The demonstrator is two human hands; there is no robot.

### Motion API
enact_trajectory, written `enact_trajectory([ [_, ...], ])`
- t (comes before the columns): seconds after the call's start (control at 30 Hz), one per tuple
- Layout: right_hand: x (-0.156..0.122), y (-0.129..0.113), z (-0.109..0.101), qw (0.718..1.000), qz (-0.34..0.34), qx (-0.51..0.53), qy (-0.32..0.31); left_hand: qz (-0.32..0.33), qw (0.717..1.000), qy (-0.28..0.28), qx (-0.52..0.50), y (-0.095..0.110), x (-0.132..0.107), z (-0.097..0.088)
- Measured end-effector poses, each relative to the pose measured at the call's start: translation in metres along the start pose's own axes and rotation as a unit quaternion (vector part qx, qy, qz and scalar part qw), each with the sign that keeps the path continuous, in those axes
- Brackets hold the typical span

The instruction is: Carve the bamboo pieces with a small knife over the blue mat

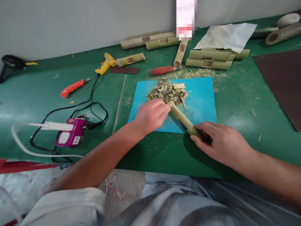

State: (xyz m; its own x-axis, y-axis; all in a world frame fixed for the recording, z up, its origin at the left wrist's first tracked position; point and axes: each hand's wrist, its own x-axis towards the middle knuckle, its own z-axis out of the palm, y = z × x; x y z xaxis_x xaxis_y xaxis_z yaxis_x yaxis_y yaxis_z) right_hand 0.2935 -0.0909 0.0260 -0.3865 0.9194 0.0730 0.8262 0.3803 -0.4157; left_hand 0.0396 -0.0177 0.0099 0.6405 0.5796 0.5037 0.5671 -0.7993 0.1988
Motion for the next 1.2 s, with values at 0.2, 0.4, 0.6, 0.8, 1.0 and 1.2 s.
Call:
enact_trajectory([
  [0.2, -0.0003, -0.001, 0.0004, 1.0, -0.005, -0.002, 0.004, -0.002, 1.0, -0.002, 0.003, 0.0026, 0.0013, -0.0002],
  [0.4, -0.0002, -0.001, -0.0008, 1.0, -0.001, 0.001, -0.008, 0.035, 0.999, -0.026, 0.001, 0.004, 0.0002, 0.0002],
  [0.6, 0.0004, -0.0007, -0.0016, 1.0, 0.0, 0.002, -0.006, 0.03, 0.999, -0.032, 0.012, 0.0057, -0.0003, 0.0004],
  [0.8, -0.0001, -0.0008, -0.0004, 1.0, -0.002, -0.005, 0.004, -0.003, 1.0, -0.015, -0.003, 0.0095, 0.0014, -0.0001],
  [1.0, 0.0001, -0.0009, -0.0002, 1.0, -0.007, -0.007, 0.011, -0.021, 1.0, 0.014, -0.001, 0.008, 0.0022, 0.0008],
  [1.2, -0.0003, -0.0003, 0.0007, 1.0, -0.016, -0.012, 0.01, 0.031, 0.999, -0.003, -0.012, 0.0069, 0.0033, 0.0014],
])
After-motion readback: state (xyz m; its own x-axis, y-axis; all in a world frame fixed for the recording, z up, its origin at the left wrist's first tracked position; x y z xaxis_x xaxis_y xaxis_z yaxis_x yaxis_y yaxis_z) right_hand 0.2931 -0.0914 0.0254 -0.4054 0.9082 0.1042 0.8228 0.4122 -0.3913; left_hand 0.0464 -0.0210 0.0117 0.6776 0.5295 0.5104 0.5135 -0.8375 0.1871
